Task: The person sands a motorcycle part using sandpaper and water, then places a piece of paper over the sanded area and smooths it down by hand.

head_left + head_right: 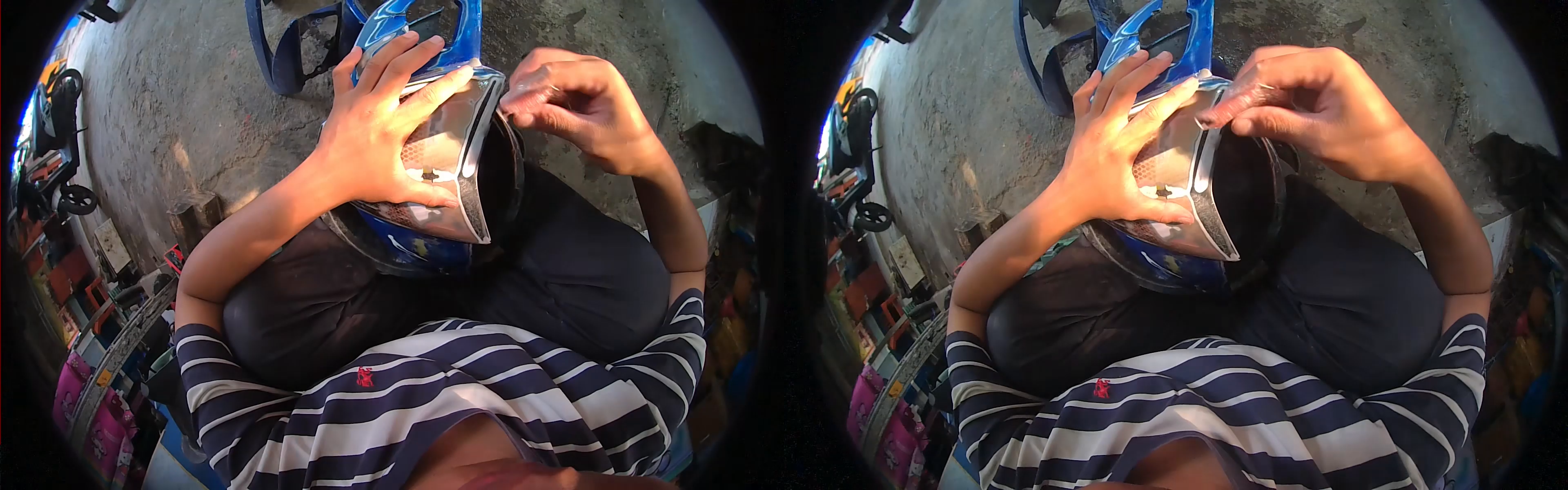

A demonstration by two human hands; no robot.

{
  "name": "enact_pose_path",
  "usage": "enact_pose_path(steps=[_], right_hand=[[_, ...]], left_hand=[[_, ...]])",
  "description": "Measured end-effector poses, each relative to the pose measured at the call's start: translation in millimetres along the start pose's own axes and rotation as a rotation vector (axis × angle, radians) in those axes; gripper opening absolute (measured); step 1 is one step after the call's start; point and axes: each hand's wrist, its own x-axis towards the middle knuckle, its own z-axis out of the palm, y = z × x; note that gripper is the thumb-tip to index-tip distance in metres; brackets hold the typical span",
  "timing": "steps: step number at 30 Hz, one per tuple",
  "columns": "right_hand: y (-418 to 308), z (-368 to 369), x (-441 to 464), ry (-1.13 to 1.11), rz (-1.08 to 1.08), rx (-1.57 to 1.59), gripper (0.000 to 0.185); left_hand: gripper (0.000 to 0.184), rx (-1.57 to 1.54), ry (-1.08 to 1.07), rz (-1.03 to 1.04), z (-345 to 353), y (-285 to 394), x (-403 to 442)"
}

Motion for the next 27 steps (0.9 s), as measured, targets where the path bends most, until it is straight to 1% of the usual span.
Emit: enact_pose_path(steps=[2,4,5,6,7,9,11,13,15,17,19,20,23,24,27], right_hand=[[1,3,2,0.074,-0.287,-0.302,0.033],[4,7,6,0.043,-0.544,-0.565,0.036],[8,10,7,0.029,-0.674,-0.696,0.038],[15,16,3,0.052,-0.713,-0.720,0.041],[17,20,-2,0.092,-0.756,-0.837,0.046],[16,28,-3,0.120,-0.770,-0.961,0.049],[31,35,-4,0.153,-0.818,-0.965,0.048],[36,35,-7,0.094,-0.869,-1.007,0.047],[29,28,-2,0.071,-0.854,-0.962,0.047],[34,19,1,0.196,-0.797,-1.054,0.040],[34,35,-4,0.149,-0.875,-1.014,0.040],[32,37,-9,0.013,-0.901,-1.068,0.039],[28,24,3,0.092,-0.876,-1.062,0.039],[34,18,7,0.162,-0.894,-1.076,0.038],[36,29,-5,0.000,-0.916,-0.997,0.041]], left_hand=[[0.124,-0.013,0.008,-0.004,1,0,0],[0.123,-0.016,0.007,-0.006,0,0,1],[0.125,-0.003,-0.005,-0.002,-1,0,0],[0.127,0.011,-0.017,0.001,-2,1,0],[0.129,0.025,-0.029,0.004,-3,0,0],[0.128,0.027,-0.029,0.000,-2,1,-1],[0.128,0.033,-0.029,0.003,-2,0,-1],[0.128,0.039,-0.036,0.009,-2,-1,-1],[0.128,0.039,-0.034,0.007,-2,-1,-1],[0.129,0.033,-0.025,0.010,-2,-1,-1],[0.130,0.022,-0.007,0.018,-1,-1,-1],[0.130,0.024,-0.007,0.014,-1,-1,0],[0.130,0.022,-0.017,0.005,-2,-1,-1],[0.130,0.021,-0.022,0.000,-2,0,-1],[0.130,0.031,-0.027,0.000,-3,-2,-1]])
